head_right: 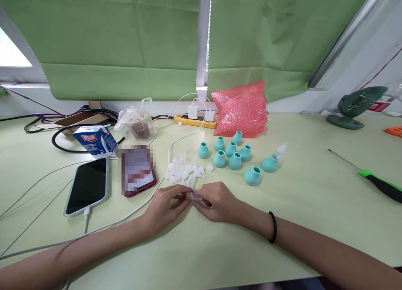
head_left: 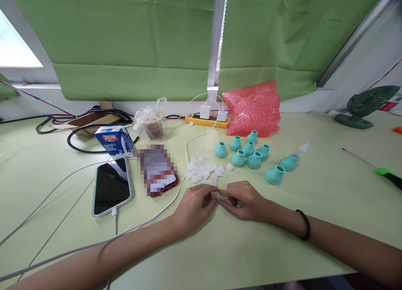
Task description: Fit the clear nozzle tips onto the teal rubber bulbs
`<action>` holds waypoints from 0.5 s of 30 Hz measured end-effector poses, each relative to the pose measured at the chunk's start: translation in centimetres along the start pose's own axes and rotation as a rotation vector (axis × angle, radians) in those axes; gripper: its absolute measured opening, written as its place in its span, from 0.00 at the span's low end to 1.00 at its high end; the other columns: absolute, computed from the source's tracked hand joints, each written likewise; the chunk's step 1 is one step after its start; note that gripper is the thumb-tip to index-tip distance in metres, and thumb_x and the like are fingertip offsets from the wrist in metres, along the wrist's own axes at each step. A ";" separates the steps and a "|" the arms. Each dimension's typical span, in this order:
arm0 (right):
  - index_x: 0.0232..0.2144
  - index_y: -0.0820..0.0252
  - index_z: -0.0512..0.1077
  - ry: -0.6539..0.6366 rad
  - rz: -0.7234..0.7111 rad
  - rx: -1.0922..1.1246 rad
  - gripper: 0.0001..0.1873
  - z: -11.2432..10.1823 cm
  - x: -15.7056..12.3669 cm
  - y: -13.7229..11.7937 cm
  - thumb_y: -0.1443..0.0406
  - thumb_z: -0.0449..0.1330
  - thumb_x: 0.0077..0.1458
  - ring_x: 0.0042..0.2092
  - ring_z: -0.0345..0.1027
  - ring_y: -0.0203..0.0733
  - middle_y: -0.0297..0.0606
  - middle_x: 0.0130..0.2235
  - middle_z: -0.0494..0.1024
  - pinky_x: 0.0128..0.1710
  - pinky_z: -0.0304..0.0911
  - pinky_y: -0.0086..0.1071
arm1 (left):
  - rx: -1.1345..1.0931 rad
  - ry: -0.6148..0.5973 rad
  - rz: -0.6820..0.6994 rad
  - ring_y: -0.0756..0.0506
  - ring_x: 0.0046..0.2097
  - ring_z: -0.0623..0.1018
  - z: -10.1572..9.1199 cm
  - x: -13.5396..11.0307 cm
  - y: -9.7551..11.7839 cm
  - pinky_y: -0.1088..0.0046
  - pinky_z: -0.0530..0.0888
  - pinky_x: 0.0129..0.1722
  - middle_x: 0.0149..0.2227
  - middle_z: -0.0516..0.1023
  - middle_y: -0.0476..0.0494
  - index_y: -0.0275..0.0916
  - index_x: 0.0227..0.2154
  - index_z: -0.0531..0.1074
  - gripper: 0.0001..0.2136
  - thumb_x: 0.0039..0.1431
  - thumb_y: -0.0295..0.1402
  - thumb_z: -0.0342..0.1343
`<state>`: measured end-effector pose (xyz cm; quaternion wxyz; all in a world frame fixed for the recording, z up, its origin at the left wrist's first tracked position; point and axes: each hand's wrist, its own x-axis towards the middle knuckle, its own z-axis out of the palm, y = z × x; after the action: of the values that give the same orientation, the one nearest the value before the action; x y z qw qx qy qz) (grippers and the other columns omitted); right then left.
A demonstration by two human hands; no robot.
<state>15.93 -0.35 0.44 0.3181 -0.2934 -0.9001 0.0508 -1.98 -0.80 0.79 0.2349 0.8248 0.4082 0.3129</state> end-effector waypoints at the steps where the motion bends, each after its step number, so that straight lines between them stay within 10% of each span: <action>1: 0.26 0.61 0.63 0.029 0.060 0.066 0.02 0.0 0.0 0.0 0.68 0.54 0.48 0.20 0.54 0.29 0.28 0.17 0.61 0.21 0.50 0.25 | -0.013 -0.004 -0.021 0.50 0.29 0.74 0.0 0.0 0.0 0.75 0.71 0.31 0.28 0.75 0.47 0.37 0.34 0.69 0.09 0.49 0.28 0.50; 7: 0.13 0.59 0.45 0.342 0.346 0.496 0.20 -1.9 0.7 -0.5 0.66 0.53 0.47 0.18 0.39 0.28 0.26 0.16 0.44 0.17 0.41 0.27 | -0.157 -0.093 -0.067 0.50 0.35 0.74 -0.1 0.1 0.3 0.74 0.71 0.36 0.34 0.75 0.48 0.41 0.41 0.62 0.15 0.48 0.28 0.52; 15: 0.11 0.60 0.46 0.158 0.460 0.969 0.23 -3.6 2.9 -3.1 0.61 0.52 0.50 0.18 0.36 0.27 0.27 0.15 0.44 0.17 0.37 0.28 | -0.109 -0.154 -0.023 0.49 0.34 0.73 -0.2 0.2 0.6 0.74 0.69 0.34 0.34 0.75 0.48 0.41 0.41 0.60 0.15 0.48 0.28 0.52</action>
<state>14.71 -1.62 5.72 0.4644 -0.3055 -0.6594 0.5062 -1.70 -0.96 1.42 0.3137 0.8277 0.3805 0.2677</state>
